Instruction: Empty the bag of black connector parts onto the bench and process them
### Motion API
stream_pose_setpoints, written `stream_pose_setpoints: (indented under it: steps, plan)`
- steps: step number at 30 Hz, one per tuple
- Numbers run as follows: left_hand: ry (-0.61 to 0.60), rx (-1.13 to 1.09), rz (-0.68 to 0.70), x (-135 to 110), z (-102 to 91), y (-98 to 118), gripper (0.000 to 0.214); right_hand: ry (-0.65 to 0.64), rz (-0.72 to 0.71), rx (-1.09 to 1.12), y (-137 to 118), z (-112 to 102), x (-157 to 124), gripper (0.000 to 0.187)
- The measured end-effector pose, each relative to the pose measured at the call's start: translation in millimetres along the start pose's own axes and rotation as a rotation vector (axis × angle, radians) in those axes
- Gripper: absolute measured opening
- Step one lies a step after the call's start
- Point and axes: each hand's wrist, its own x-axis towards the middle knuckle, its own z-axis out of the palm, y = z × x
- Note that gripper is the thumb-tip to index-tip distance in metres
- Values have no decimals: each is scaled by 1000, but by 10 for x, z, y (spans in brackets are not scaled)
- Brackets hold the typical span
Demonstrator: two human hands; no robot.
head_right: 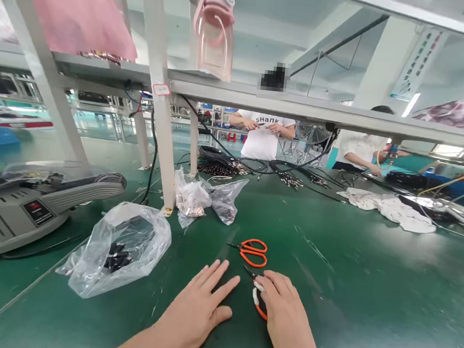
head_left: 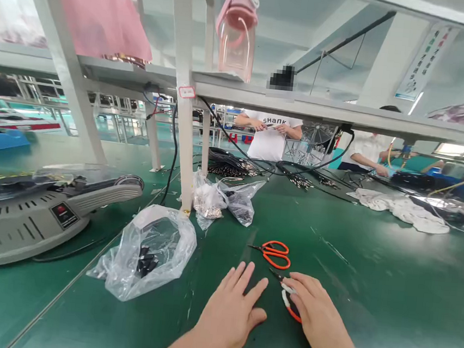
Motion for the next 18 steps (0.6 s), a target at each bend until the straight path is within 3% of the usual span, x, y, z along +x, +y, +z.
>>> stream_pose_setpoints:
  steps: [3, 12, 16, 18]
  plan:
    - [-17, -5, 74, 23, -43, 1, 41, 39, 31, -3, 116, -40, -49, 29]
    - [-74, 90, 78, -588, -385, -324, 51, 99, 107, 60, 218, 6, -82, 31]
    - [105, 56, 130, -543, -433, -364, 19, 97, 54, 30, 348, 64, -52, 27]
    - [163, 59, 144, -419, -454, -397, 18, 135, -47, -10, 441, 135, -23, 23]
